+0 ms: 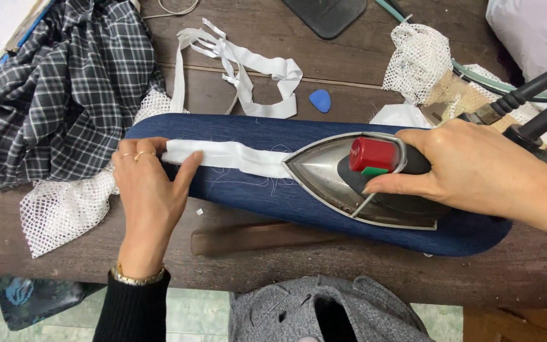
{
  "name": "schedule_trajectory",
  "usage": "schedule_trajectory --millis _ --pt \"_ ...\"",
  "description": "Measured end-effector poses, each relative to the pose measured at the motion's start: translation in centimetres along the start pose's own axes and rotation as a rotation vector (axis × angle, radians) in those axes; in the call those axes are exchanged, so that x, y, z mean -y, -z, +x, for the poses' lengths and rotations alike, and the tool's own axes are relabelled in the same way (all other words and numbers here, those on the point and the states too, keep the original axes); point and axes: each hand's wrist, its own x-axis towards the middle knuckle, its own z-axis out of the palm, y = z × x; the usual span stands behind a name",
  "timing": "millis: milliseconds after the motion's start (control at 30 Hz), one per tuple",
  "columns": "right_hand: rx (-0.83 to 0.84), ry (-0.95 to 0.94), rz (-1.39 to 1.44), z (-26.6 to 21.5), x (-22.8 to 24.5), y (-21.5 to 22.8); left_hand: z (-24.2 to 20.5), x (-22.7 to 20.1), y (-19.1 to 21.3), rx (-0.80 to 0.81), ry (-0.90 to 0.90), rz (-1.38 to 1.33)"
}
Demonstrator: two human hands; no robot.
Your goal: The person irons a long white fabric strip placed on a blue ironing board using a steam iron. They repeatedly press the iron along the strip, lift it, and reposition the fabric to continue smoothing it.
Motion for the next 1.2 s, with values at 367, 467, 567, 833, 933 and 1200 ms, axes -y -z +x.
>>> schedule_trajectory --millis 367,467,567,833,933,1200 --pt "0.02 0.06 0.078 0.3 -0.4 0.1 2.3 -0.3 2.7 0.298 0.34 -0.62" --pt "0.008 0.084 0.11 0.5 -0.5 -0.1 2.7 -0.3 2.2 0.289 0.454 -1.043" --pt "-0.015 0.095 0.112 0.5 -0.5 -0.2 2.8 0.3 0.9 0.258 0.484 -1.13" --pt "-0.023 0.099 0.099 0.3 0.2 0.2 1.3 -1.3 1.8 -0.102 0.068 0.012" --pt "-0.011 0.104 0.121 0.2 0.8 0.7 -0.3 -2.8 1.3 -0.203 -0.417 -0.102" --pt "-0.012 0.197 0.104 0.0 3.1 2.1 -2.4 0.3 -0.8 -0.04 -0.481 -0.017"
